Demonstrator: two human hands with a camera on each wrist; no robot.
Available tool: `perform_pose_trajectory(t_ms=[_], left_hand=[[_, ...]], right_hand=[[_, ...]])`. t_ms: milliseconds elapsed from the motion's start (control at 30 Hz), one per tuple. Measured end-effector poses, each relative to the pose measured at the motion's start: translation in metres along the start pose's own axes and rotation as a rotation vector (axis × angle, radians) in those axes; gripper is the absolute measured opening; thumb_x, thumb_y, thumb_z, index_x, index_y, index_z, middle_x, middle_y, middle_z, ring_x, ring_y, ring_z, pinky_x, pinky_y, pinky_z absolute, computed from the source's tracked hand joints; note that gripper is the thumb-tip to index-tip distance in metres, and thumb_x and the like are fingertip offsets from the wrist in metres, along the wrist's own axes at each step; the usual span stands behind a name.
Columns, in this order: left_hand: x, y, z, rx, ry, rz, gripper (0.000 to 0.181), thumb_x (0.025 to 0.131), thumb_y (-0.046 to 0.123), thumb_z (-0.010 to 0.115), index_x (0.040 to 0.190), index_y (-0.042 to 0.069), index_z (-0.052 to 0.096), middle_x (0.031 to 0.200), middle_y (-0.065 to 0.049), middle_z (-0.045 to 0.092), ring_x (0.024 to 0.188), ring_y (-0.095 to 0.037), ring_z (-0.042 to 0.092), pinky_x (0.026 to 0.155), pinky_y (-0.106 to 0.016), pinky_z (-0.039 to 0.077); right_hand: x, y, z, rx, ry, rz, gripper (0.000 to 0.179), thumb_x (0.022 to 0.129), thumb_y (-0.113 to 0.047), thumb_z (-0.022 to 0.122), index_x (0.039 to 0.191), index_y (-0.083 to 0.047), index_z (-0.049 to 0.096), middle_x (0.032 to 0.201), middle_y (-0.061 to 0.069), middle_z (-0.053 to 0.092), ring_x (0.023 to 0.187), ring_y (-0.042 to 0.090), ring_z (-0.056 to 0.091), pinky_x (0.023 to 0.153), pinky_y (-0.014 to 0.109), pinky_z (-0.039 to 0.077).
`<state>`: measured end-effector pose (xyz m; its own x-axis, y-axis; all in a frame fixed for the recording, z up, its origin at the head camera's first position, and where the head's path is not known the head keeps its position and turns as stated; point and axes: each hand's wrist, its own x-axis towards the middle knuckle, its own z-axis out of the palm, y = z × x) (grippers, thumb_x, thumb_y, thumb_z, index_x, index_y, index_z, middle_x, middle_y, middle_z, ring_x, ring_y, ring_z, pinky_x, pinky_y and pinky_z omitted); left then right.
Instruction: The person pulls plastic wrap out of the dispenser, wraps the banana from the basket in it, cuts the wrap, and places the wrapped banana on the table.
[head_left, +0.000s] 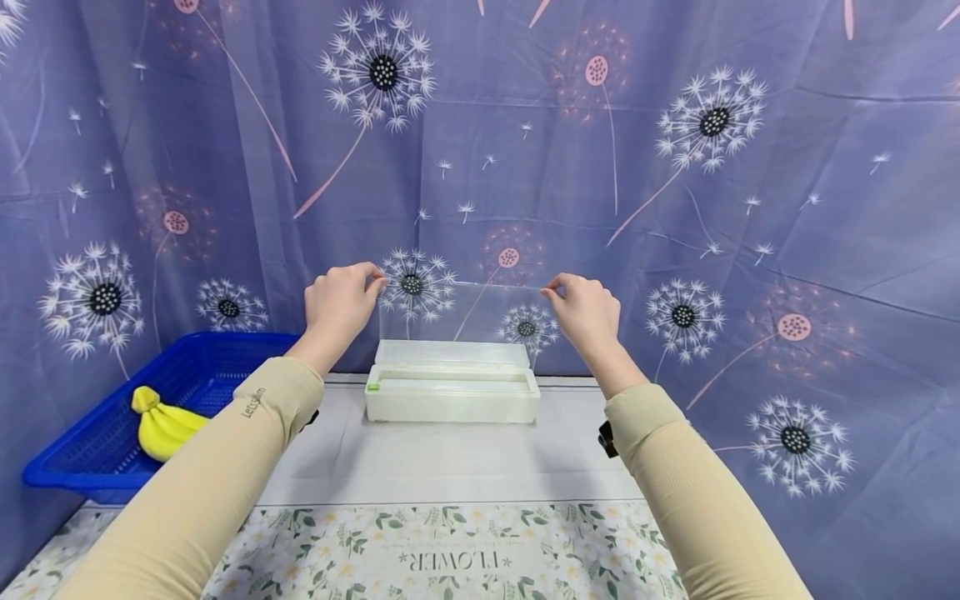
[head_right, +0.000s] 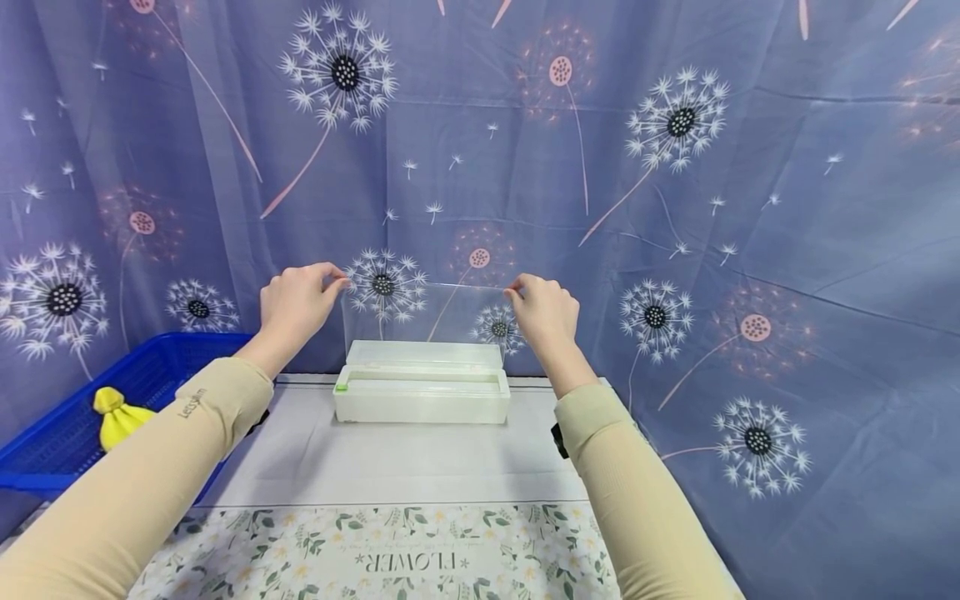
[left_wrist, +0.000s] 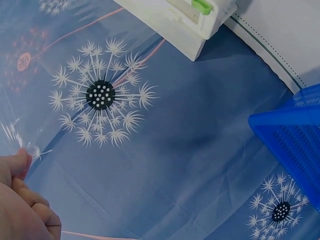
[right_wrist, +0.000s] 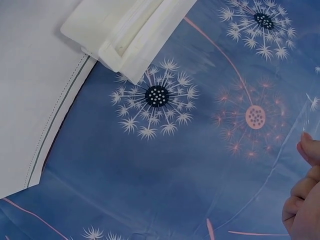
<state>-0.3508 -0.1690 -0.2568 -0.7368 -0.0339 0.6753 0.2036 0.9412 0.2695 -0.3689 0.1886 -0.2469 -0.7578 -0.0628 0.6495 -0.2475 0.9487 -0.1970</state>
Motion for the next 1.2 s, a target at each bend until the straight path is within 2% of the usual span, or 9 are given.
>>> perform_pose_trajectory(t_ms=[400,800,933,1100,1200], left_hand=[[0.001,0.0,-0.002,-0.003,0.011,-0.005,0.023,0.097,0.041,0.06,0.109,0.027,0.072,0.068,0.0,0.062,0.046,-0.024,0.047,0.044,-0.039,0.036],[0.004,0.002,-0.006,0.009,0.006,0.007,0.022,0.098,0.041,0.059,0.109,0.027,0.072,0.061,0.0,0.057,0.044,-0.023,0.046,0.042,-0.038,0.034],[0.004,0.002,-0.007,0.009,0.01,0.013,0.023,0.099,0.042,0.057,0.109,0.026,0.072,0.06,0.0,0.056,0.044,-0.023,0.045,0.042,-0.037,0.034],[0.004,0.002,-0.008,0.006,0.013,0.015,0.024,0.098,0.042,0.057,0.109,0.026,0.072,0.061,0.0,0.057,0.044,-0.023,0.045,0.042,-0.038,0.034],[0.005,0.003,-0.009,0.001,0.016,0.013,0.024,0.098,0.043,0.057,0.109,0.026,0.072,0.061,0.0,0.057,0.044,-0.023,0.045,0.042,-0.038,0.034]], right_hand=[[0.003,-0.004,-0.002,-0.009,-0.002,0.004,0.024,0.095,-0.046,0.061,0.103,-0.028,0.073,0.057,-0.004,0.055,0.043,0.021,0.041,0.041,0.035,0.028],[0.005,-0.005,-0.005,-0.007,0.006,0.017,0.023,0.096,-0.046,0.06,0.103,-0.029,0.073,0.055,-0.002,0.054,0.043,0.021,0.038,0.041,0.035,0.028],[0.006,-0.005,-0.006,-0.004,0.011,0.015,0.024,0.096,-0.047,0.06,0.104,-0.029,0.073,0.059,-0.002,0.056,0.044,0.021,0.041,0.041,0.036,0.029],[0.006,-0.006,-0.009,0.019,0.007,0.024,0.025,0.095,-0.047,0.061,0.104,-0.028,0.073,0.071,-0.003,0.062,0.046,0.022,0.042,0.042,0.036,0.03],[0.006,-0.006,-0.01,0.037,0.006,0.037,0.024,0.094,-0.047,0.062,0.104,-0.028,0.074,0.072,-0.002,0.061,0.045,0.022,0.041,0.042,0.036,0.029]])
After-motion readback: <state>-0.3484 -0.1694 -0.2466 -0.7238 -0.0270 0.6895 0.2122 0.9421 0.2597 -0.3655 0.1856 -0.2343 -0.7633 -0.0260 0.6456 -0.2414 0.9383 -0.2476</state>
